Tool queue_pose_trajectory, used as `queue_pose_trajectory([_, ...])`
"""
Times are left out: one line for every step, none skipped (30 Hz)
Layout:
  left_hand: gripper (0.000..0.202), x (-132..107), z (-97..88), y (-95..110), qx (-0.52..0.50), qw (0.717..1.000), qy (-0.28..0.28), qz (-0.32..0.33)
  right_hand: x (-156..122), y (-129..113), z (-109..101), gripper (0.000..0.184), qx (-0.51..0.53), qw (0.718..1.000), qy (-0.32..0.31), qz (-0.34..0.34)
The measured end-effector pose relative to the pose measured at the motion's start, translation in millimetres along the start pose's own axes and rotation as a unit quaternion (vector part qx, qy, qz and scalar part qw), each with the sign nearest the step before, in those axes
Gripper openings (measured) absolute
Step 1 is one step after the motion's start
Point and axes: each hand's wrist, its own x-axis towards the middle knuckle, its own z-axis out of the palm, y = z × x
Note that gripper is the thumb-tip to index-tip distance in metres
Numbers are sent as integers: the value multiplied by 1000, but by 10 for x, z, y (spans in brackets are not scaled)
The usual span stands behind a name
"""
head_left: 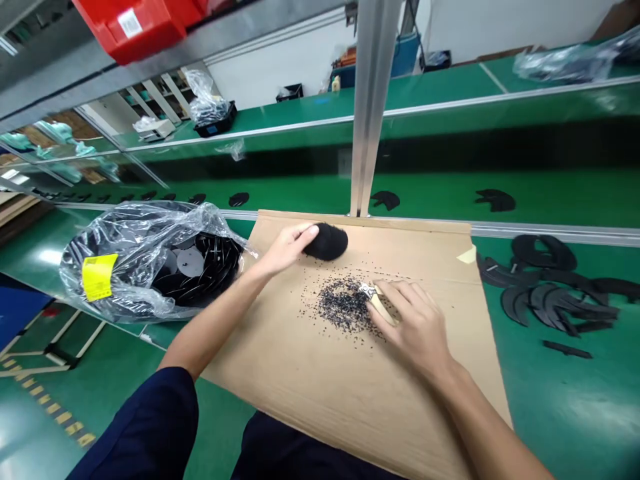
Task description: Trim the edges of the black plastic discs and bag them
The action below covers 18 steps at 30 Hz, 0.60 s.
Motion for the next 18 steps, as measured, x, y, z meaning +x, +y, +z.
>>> queue_pose_trajectory([50, 202, -53, -80, 27, 1000, 8, 0, -3, 0, -2, 24, 2, 1000, 1, 0])
queue_pose_trajectory([43, 398, -92, -159, 52, 998, 17, -6, -8, -3, -5, 24, 4, 1000, 1, 2])
queue_pose_trajectory([36, 576, -118, -234, 78, 997, 23, -14, -14, -9, -8, 24, 5, 1000, -1, 6])
queue_pose_trajectory([29, 729, -133, -305, 97, 995, 27, -22, -22, -17, -12, 24, 6, 1000, -4, 10])
queue_pose_trajectory([25, 850, -143, -369, 118, 992, 27, -30, -30, -25, -15, 24, 7, 1000, -6, 15])
queue_pose_trajectory([24, 940, -150, -428, 140, 989, 22, -38, -39, -34, -18, 24, 5, 1000, -9, 19])
queue_pose_trajectory([24, 1001, -158, -483, 162, 985, 15, -47, -49, -43, -20, 24, 3, 1000, -11, 21])
queue_pose_trajectory([23, 1039, -169, -534, 186, 981, 6, -58, -58, -53, -21, 23, -1, 1000, -12, 23])
queue_pose_trajectory([21, 1061, -182, -583, 210, 975, -3, -69, -66, -62, -22, 23, -4, 1000, -12, 24])
queue_pose_trajectory([18, 1075, -195, -630, 233, 969, -12, -81, -75, -71, -23, 22, -7, 1000, -12, 25])
queue_pose_trajectory([14, 1088, -206, -675, 253, 963, -19, -92, -83, -80, -23, 22, -9, 1000, -14, 25])
queue_pose_trajectory([10, 1102, -212, -717, 271, 957, -26, -103, -90, -88, -23, 22, -11, 1000, -15, 24])
queue_pose_trajectory([11, 1121, -209, -756, 286, 951, -34, -112, -97, -96, -24, 22, -12, 1000, -17, 23])
queue_pose_trajectory([20, 1144, -199, -791, 298, 946, -43, -121, -103, -103, -25, 22, -13, 999, -20, 23])
queue_pose_trajectory([28, 1169, -183, -822, 308, 941, -53, -128, -109, -109, -27, 23, -14, 999, -23, 23])
queue_pose_trajectory([33, 1196, -163, -848, 318, 937, -61, -135, -113, -115, -29, 23, -14, 999, -25, 24])
queue_pose_trajectory([35, 1223, -144, -866, 326, 932, -67, -140, -117, -120, -33, 23, -13, 999, -27, 26])
queue_pose_trajectory([35, 1250, -130, -875, 334, 929, -70, -144, -119, -125, -37, 23, -13, 999, -29, 29])
